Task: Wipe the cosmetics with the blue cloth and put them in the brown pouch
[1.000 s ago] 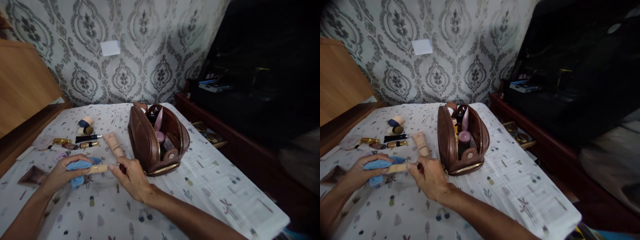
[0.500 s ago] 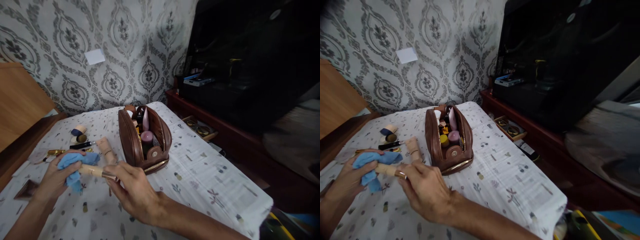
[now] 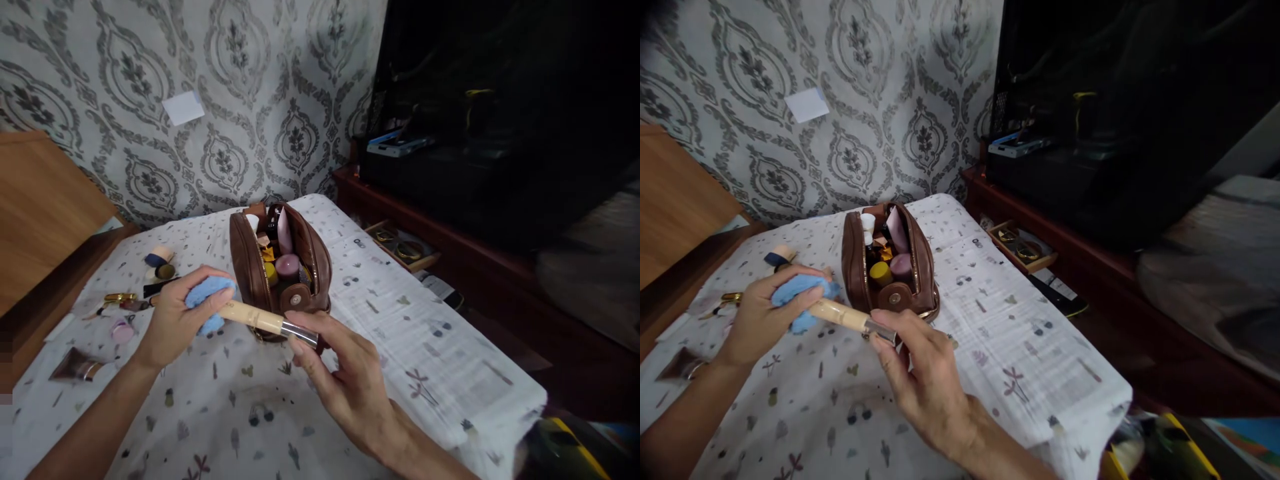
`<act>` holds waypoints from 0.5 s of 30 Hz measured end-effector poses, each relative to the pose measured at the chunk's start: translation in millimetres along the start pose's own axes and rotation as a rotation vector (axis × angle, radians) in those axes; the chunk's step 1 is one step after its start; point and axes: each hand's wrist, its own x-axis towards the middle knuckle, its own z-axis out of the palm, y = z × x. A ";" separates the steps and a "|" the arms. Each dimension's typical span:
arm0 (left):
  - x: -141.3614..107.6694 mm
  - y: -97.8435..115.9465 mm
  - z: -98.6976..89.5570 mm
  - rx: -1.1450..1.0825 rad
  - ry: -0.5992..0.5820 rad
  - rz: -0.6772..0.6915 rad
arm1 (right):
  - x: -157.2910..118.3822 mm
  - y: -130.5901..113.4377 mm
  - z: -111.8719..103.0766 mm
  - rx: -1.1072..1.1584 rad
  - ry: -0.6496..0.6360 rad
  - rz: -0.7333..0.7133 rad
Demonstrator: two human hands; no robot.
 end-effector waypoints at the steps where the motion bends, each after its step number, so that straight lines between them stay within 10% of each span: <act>1: -1.1 0.7 2.4 0.062 0.028 0.052 | -1.9 0.4 -0.2 0.002 0.000 0.001; 7: -19.5 1.3 11.8 0.569 0.279 0.491 | -9.9 2.0 9.7 -0.004 -0.042 0.005; 15: -45.0 13.6 21.5 0.817 0.196 0.750 | -8.4 -5.6 18.0 0.057 -0.131 0.048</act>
